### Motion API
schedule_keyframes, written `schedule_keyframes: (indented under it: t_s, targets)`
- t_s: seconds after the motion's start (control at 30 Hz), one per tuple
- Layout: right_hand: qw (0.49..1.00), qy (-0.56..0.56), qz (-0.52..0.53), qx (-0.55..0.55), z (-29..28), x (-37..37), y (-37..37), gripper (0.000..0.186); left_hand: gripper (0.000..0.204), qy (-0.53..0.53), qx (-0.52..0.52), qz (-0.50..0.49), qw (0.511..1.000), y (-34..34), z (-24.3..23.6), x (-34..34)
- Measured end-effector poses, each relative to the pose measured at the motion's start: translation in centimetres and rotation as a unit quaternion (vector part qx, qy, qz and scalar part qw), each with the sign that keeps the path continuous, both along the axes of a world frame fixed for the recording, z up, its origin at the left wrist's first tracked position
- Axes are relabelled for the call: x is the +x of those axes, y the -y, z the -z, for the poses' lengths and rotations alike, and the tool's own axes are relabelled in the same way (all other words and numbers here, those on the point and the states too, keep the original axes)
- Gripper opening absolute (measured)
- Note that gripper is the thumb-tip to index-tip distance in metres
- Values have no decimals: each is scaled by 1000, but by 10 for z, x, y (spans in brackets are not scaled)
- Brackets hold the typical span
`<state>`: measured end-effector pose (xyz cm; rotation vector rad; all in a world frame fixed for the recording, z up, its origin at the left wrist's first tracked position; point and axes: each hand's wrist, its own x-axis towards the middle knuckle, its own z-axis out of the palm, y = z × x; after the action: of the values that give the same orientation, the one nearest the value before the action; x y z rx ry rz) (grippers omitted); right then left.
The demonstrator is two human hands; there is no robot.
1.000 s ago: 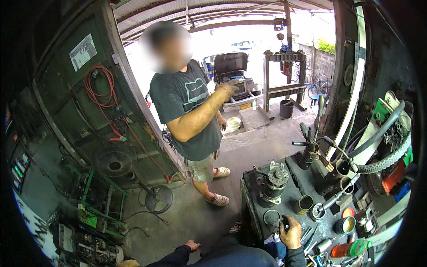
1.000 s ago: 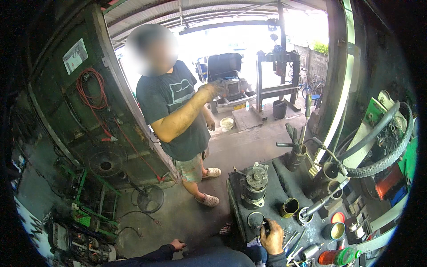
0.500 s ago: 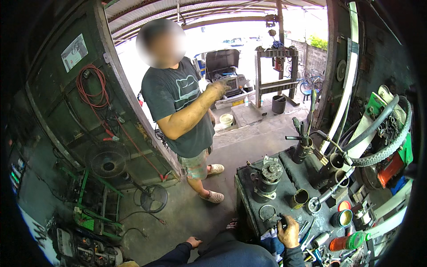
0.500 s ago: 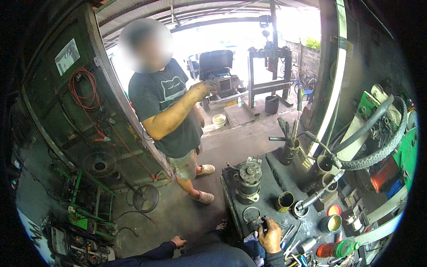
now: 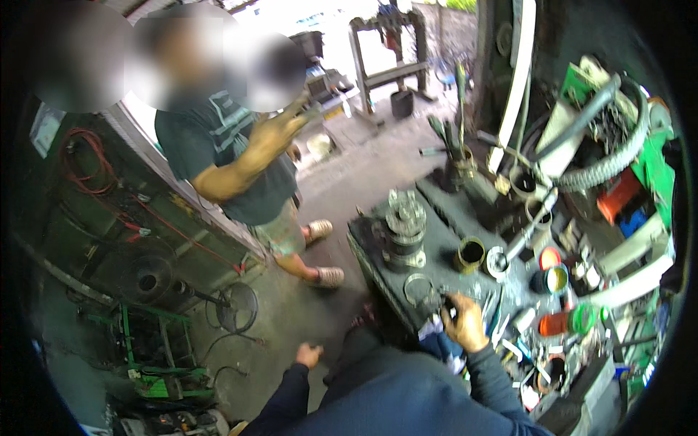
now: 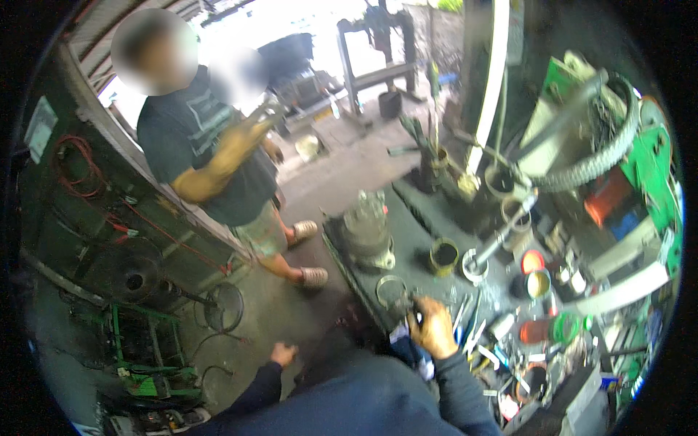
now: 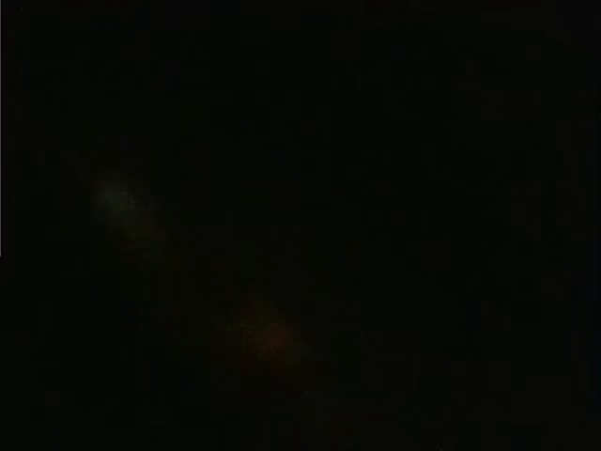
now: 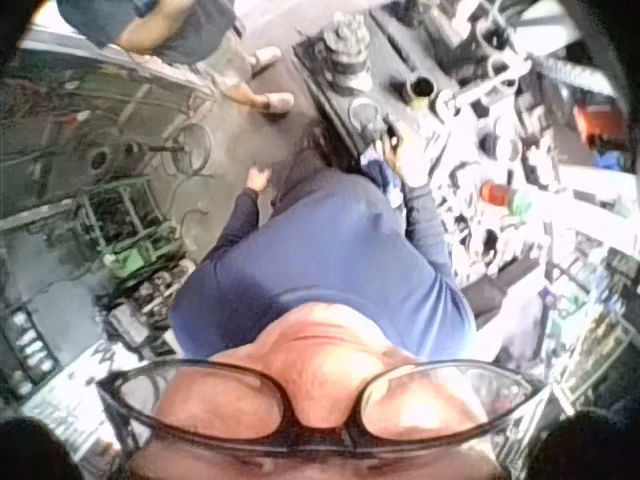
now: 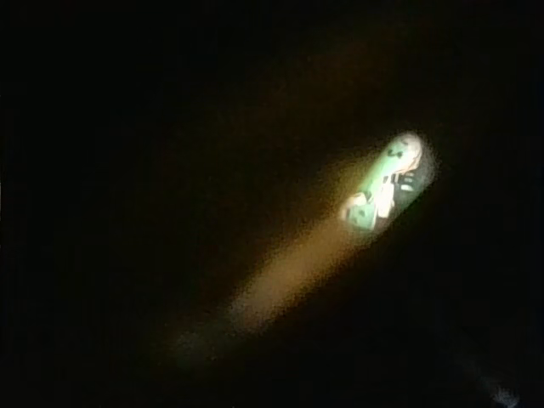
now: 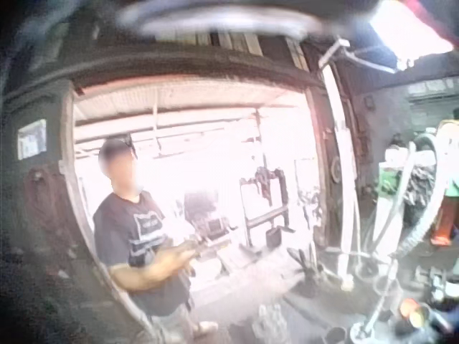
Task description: The person disassembles and reassembles a mechanical component on a workbench, using pliers and a screwdriver to remove and install small parts. They wipe the component with a cloth and handle several small metal pieces during the process.
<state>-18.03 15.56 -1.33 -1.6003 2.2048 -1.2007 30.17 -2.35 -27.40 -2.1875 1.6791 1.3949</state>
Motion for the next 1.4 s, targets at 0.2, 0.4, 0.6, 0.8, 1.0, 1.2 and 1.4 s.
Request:
schedule_keyframes:
  t_s: [0.2,0.4,0.6,0.8,1.0,1.2,1.4]
  targets:
    - [997,-42,59,21,-21,5,-10,27,61,-234,-211,174,933,99,-164,-150]
    - [993,-35,113,21,-36,35,1,26,107,-284,-292,342,847,176,-231,-266]
    - [986,-65,151,20,-48,69,12,26,125,-354,-329,547,683,197,-295,-332]
    - [979,-95,178,36,-51,97,20,32,132,-259,-408,678,554,232,-309,-370]
    - [963,-82,251,44,-47,123,7,27,127,-208,-354,806,426,242,-321,-420]
    - [954,-64,289,49,-43,129,-7,29,125,-188,-427,781,415,238,-307,-411]
    - [956,-82,275,64,-43,110,-1,28,126,-143,-447,663,584,193,-299,-374]
